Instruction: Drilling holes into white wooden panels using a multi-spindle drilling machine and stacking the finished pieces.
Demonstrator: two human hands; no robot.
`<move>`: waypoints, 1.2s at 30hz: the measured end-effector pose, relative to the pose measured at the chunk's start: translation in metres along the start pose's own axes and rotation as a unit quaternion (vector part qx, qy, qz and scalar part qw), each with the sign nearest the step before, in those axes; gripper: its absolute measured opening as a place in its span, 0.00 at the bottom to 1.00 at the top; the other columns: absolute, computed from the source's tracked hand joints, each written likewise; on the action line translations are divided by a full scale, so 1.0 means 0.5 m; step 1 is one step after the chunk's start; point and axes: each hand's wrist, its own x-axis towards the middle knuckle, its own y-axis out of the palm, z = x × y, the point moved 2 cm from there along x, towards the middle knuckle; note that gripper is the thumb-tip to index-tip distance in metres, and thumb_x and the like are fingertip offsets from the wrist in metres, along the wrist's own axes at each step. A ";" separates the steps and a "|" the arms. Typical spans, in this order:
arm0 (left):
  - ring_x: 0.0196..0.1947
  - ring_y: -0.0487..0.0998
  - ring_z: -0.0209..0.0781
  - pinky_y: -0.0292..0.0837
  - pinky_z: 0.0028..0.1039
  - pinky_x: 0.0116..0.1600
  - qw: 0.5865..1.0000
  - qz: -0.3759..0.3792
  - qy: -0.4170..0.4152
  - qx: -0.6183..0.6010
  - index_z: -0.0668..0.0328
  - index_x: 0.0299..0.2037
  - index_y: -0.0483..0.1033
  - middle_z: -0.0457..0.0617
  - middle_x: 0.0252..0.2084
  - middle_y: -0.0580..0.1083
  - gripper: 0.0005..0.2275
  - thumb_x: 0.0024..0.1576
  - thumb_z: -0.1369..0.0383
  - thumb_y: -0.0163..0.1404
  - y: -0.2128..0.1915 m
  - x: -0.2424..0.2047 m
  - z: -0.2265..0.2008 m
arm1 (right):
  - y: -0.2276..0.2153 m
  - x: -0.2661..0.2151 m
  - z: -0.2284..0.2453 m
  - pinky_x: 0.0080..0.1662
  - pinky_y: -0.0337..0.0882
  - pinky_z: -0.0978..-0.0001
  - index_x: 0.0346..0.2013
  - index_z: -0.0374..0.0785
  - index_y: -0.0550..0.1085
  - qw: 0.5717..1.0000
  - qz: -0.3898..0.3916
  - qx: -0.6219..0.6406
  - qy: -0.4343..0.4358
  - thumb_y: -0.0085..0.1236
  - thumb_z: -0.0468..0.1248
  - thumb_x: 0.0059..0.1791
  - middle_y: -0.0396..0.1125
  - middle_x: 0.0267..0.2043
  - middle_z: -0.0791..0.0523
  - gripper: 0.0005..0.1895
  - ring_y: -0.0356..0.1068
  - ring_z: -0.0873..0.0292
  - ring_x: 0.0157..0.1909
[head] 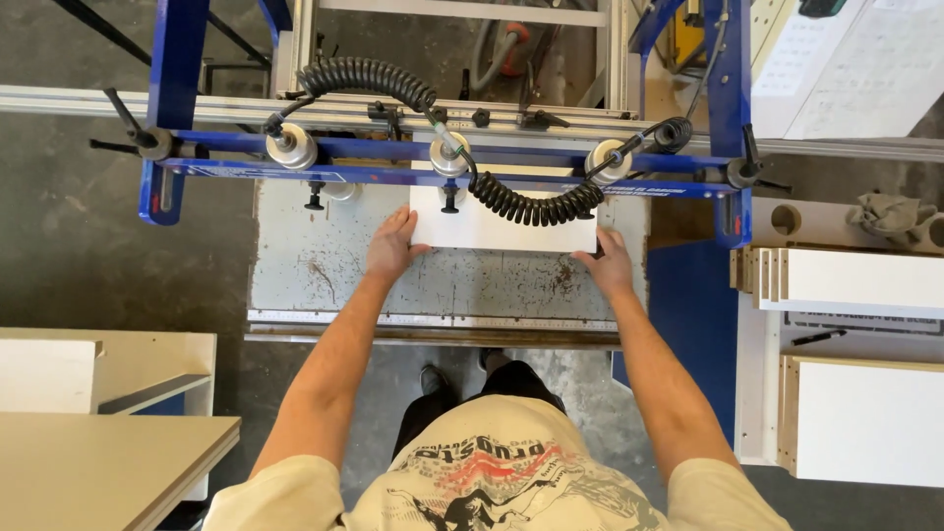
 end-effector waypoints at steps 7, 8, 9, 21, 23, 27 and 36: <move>0.70 0.66 0.44 0.54 0.30 0.77 0.999 -0.006 0.010 0.037 0.61 0.69 0.67 0.56 0.70 0.66 0.37 0.53 0.48 0.59 -0.019 -0.012 0.034 | 0.033 -0.002 0.018 0.61 0.73 0.55 0.70 0.37 0.62 0.999 -0.008 -0.027 -0.024 0.65 0.49 0.51 0.60 0.61 0.51 0.38 0.67 0.46 0.62; 0.70 0.67 0.45 0.56 0.30 0.76 0.999 -0.019 0.014 0.034 0.60 0.69 0.67 0.56 0.70 0.67 0.37 0.53 0.47 0.59 -0.019 -0.015 0.042 | 0.045 0.004 0.009 0.58 0.75 0.58 0.70 0.38 0.62 0.999 -0.021 -0.031 -0.040 0.65 0.51 0.51 0.60 0.60 0.52 0.39 0.68 0.48 0.60; 0.69 0.67 0.45 0.57 0.31 0.75 0.999 -0.032 0.018 0.031 0.60 0.69 0.68 0.55 0.70 0.67 0.37 0.53 0.47 0.59 -0.019 -0.019 0.050 | 0.057 0.010 -0.001 0.54 0.77 0.61 0.70 0.40 0.62 0.997 -0.034 -0.034 -0.056 0.66 0.53 0.50 0.60 0.59 0.54 0.39 0.69 0.50 0.58; 0.68 0.68 0.55 0.62 0.41 0.73 0.989 -0.143 0.043 0.001 0.67 0.67 0.66 0.61 0.68 0.67 0.39 0.53 0.43 0.56 -0.015 -0.029 0.049 | 0.087 0.033 -0.056 0.50 0.78 0.54 0.67 0.40 0.61 0.978 -0.093 -0.107 -0.155 0.60 0.59 0.50 0.59 0.53 0.52 0.39 0.68 0.44 0.57; 0.68 0.67 0.54 0.62 0.41 0.73 0.988 -0.148 0.038 0.001 0.66 0.67 0.67 0.60 0.68 0.67 0.39 0.52 0.43 0.57 -0.016 -0.030 0.047 | 0.088 0.035 -0.063 0.50 0.77 0.56 0.64 0.39 0.63 0.970 -0.106 -0.129 -0.174 0.59 0.59 0.51 0.59 0.51 0.52 0.36 0.68 0.46 0.55; 0.68 0.67 0.56 0.62 0.43 0.72 0.987 -0.157 0.033 -0.002 0.66 0.64 0.69 0.61 0.68 0.67 0.38 0.51 0.44 0.57 -0.010 -0.029 0.049 | 0.117 0.064 -0.108 0.46 0.71 0.58 0.47 0.35 0.66 0.943 -0.152 -0.182 -0.232 0.53 0.62 0.52 0.58 0.43 0.51 0.31 0.66 0.49 0.44; 0.68 0.67 0.53 0.63 0.42 0.72 0.990 -0.134 0.008 0.039 0.62 0.64 0.71 0.56 0.68 0.68 0.38 0.50 0.40 0.55 0.011 -0.011 0.063 | 0.127 0.091 -0.129 0.46 0.71 0.56 0.40 0.35 0.74 0.945 -0.188 -0.151 -0.223 0.62 0.55 0.48 0.64 0.37 0.50 0.25 0.68 0.47 0.42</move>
